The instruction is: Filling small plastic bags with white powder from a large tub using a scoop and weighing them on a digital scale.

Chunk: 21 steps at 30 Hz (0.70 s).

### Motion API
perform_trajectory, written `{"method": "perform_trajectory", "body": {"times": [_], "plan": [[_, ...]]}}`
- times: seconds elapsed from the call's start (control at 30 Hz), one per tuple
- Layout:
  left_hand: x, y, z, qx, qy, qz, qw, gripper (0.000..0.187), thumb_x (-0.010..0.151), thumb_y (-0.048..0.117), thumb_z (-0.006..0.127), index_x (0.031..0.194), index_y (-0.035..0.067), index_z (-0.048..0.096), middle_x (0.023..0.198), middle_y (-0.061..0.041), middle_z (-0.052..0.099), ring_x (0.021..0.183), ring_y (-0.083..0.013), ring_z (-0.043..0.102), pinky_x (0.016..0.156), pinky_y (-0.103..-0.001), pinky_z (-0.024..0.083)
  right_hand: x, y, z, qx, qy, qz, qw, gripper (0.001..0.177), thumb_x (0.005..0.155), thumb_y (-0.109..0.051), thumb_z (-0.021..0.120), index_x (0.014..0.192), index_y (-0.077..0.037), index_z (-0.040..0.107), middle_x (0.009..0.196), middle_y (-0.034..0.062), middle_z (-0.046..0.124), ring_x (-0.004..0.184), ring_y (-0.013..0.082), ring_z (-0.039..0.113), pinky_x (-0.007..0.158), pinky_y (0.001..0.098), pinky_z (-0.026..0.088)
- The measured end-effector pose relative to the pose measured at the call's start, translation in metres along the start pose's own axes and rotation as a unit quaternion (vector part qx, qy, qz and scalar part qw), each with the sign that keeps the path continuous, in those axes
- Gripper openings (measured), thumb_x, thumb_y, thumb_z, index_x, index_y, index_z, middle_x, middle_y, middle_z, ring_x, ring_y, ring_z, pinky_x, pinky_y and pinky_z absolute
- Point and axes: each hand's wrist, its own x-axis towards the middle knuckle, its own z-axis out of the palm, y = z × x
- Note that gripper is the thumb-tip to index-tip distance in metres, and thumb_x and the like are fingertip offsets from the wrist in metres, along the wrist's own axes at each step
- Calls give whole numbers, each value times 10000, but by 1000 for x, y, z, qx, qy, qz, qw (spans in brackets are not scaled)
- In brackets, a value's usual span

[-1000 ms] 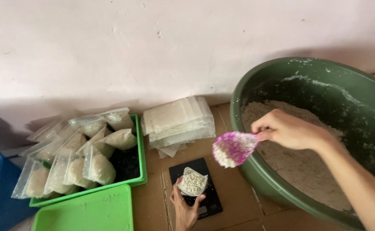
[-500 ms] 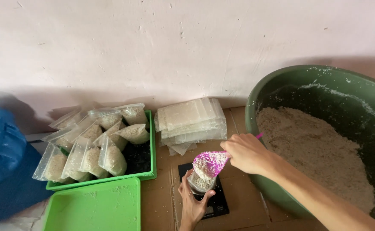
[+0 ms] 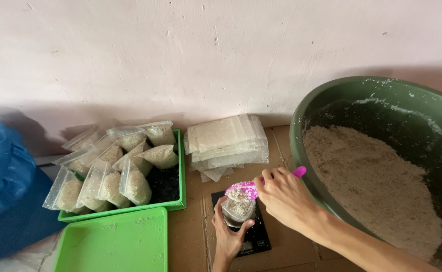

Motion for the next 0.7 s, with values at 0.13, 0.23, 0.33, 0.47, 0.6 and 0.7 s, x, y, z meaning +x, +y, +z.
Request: {"method": "perform_trajectory", "body": {"times": [0.13,0.23,0.33,0.47,0.6,0.7], "plan": [[1,-3,0,12,-1,-11,1000,1046,556,730,726,1420,286,337,1451,-46,461,1283,-268,362,1015,-525,446,-4,-6,10,-13,1,-17,1000,501,757,-26,682,1238,28,556,1153,279,624,964,340,684,965,478,512],[3,-4,1,21,3,6,1000,1017,567,731,727,1396,269,360,1417,-25,498,1243,-267,398,1003,-493,442,-6,-8,11,-36,7,-30,999,515,752,-80,732,1224,29,558,1111,255,634,941,323,686,945,466,523],[4,-3,0,13,2,5,1000,1043,539,752,721,1393,270,368,1419,-26,500,1263,-276,390,1007,-503,440,-8,-11,10,-66,40,-31,997,440,750,-79,734,1153,21,587,1042,221,659,869,291,691,873,425,549],[6,0,0,15,7,30,999,989,567,711,749,1371,254,398,1381,-15,526,1218,-259,438,1014,-445,425,-13,-7,15,-35,53,-23,998,521,744,-140,748,1207,12,560,1115,224,630,942,300,672,931,438,520],[3,8,-2,5,-4,9,1000,975,565,710,739,1364,265,402,1380,-18,520,1225,-255,431,994,-455,442,-16,-4,10,-35,59,-29,997,491,746,-102,740,1193,8,569,1097,211,632,904,271,668,914,423,530],[6,-2,2,16,-2,8,1000,1007,558,722,732,1379,260,378,1400,-40,502,1228,-274,426,984,-483,456,-19,-4,5,-24,59,-33,997,458,748,-46,726,1173,17,569,1093,214,630,905,277,664,892,413,542]]}}
